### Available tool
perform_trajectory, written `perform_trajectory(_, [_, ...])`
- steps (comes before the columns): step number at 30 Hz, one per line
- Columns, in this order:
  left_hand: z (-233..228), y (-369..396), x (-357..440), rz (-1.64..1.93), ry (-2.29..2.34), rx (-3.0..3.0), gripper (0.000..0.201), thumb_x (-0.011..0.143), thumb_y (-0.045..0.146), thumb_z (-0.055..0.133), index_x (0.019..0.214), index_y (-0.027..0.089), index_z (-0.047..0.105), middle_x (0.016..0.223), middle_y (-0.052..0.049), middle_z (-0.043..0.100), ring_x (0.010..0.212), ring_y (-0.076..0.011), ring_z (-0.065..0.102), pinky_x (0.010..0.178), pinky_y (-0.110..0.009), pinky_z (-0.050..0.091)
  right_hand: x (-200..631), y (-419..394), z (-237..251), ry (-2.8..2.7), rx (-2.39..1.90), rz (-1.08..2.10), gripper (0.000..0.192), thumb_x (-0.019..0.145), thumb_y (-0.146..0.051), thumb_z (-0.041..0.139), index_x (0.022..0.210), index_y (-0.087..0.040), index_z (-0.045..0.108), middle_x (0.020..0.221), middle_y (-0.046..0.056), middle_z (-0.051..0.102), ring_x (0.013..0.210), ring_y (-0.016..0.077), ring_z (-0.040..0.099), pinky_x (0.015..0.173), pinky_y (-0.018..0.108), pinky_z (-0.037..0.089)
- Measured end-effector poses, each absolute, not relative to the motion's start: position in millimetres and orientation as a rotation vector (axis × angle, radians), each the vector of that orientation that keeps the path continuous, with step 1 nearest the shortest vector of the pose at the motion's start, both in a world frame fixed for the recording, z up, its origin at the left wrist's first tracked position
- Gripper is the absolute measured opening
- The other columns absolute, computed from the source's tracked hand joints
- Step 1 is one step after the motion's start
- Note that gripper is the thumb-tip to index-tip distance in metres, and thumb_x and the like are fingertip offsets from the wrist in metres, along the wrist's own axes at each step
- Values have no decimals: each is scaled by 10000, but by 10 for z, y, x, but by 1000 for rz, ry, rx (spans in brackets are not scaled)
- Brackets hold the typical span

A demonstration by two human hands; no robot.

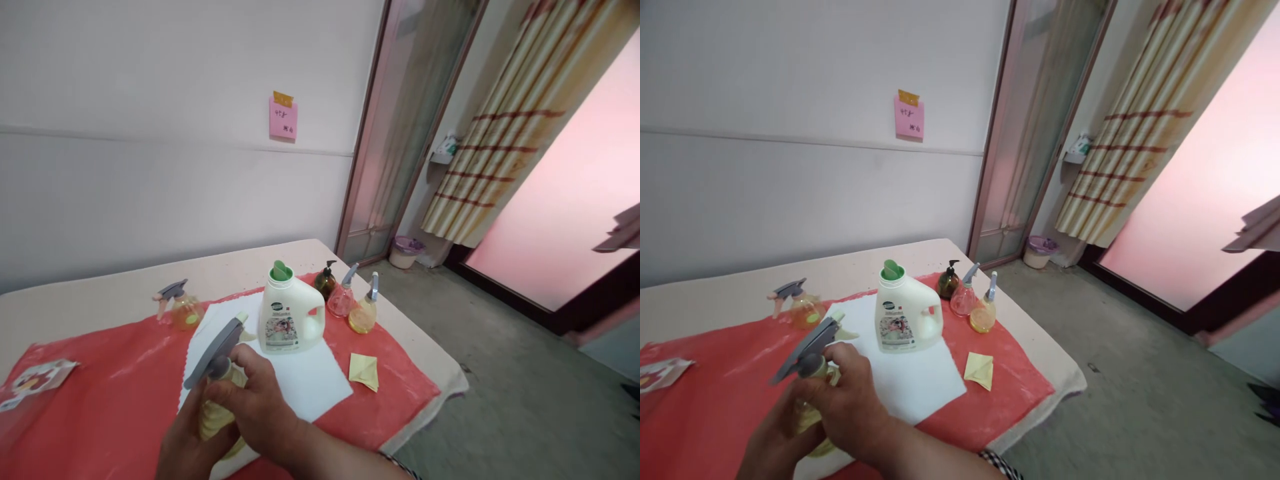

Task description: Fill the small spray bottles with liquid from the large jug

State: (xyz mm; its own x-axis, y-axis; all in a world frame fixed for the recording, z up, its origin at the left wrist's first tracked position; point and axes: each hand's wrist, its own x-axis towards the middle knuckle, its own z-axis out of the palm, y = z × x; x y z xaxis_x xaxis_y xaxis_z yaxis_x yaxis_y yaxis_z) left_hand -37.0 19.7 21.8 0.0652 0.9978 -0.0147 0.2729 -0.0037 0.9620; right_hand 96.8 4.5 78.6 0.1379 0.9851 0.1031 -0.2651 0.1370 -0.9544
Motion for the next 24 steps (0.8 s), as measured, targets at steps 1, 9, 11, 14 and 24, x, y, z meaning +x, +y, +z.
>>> perform_trajectory(1, [214, 193, -367, 1018, 1350, 1436, 760, 622, 593, 884, 1288, 270, 711, 1170, -63, 820, 1119, -427, 759, 800, -424, 663, 965, 38, 790, -983, -989, 1127, 219, 710, -351, 816, 847, -228, 696, 825, -33, 644, 800, 157, 562, 764, 294, 468])
perform_trajectory(9, [151, 212, -266, 1150, 960, 1229, 1166, 520, 772, 922, 1516, 323, 514, 1517, -125, 650, 1475, -444, 532, 1181, -544, 510, 1379, -122, 1302, -1081, -1000, 792, 184, 757, -354, 827, 866, -237, 737, 877, -17, 727, 858, 175, 648, 862, 312, 515])
perform_trajectory(11, [97, 244, -264, 1132, 965, 1188, 1029, 603, 784, 879, 1463, 319, 557, 1456, -126, 693, 1448, -417, 570, 1199, -526, 494, 1626, -228, 1378, -1034, -1043, 637, 194, 769, -329, 808, 931, -240, 751, 935, -3, 758, 912, 193, 679, 879, 324, 532])
perform_trajectory(14, [-6, 311, -282, 1092, 1059, 1196, 855, 642, 816, 851, 1287, 284, 673, 1291, -123, 771, 1268, -383, 707, 1102, -467, 578, 2103, -445, 1293, -932, -1185, 352, 322, 840, -458, 792, 1075, -239, 766, 1106, 45, 782, 1060, 238, 691, 969, 378, 532])
perform_trajectory(24, [-39, 361, -259, 1080, 1152, 1301, 781, 588, 863, 843, 1049, 237, 772, 1053, -81, 842, 1024, -322, 809, 896, -379, 690, 3808, -716, 232, -612, -1513, 53, 391, 973, -498, 708, 1191, -174, 686, 1191, 75, 715, 1070, 227, 684, 971, 461, 571])
